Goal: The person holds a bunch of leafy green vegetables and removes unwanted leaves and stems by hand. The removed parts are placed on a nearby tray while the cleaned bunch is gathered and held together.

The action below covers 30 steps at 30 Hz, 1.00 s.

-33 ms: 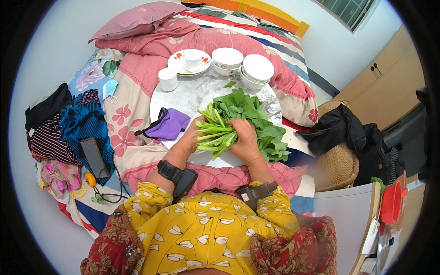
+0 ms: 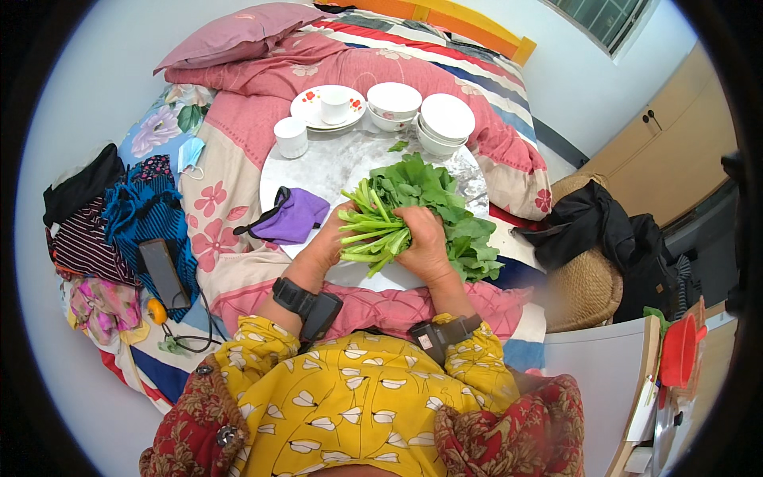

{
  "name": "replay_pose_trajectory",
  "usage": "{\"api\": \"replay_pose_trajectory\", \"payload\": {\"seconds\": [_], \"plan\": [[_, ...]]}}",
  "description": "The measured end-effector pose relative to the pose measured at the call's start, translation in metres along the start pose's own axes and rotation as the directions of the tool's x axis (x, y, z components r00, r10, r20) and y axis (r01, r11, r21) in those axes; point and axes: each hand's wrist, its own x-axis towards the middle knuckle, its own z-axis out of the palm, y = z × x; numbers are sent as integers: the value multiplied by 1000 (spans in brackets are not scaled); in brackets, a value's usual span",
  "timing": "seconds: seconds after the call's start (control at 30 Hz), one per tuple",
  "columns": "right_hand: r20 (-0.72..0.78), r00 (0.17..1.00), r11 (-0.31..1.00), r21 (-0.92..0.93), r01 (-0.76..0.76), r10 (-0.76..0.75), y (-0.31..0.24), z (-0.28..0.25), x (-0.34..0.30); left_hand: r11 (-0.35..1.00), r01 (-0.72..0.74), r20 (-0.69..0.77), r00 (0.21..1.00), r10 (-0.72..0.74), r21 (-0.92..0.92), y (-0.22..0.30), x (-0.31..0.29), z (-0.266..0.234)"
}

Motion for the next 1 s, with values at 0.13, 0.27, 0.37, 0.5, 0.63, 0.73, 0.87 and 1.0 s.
{"api": "replay_pose_trajectory", "payload": {"seconds": [0.13,0.27,0.37,0.5,0.63,0.73,0.87,1.0], "plan": [[20,1000,1000,-22,2,-2,-1,0,0,996,60,-21,998,-61,-67,-2,3,-5],[18,1000,999,-33,11,-11,-2,-1,0,998,58,-53,997,-59,-22,-4,4,-5],[16,1000,999,-38,16,-15,-2,-1,0,998,54,-72,996,-52,28,-4,4,-4],[18,1000,999,-37,16,-15,-2,-1,0,998,66,-42,997,-67,-17,-2,3,-5],[20,1000,999,-33,18,-17,-2,-1,0,998,63,-46,997,-64,-20,-3,5,-6],[28,999,999,-33,17,-16,-2,-1,0,998,61,-59,996,-60,19,-4,5,-6],[28,1000,1000,-25,11,-11,-2,-1,0,998,53,-47,998,-52,26,-6,6,-9],[39,999,999,-34,6,-5,-2,-2,0,998,68,-54,996,-68,8,-7,8,-11]]}}
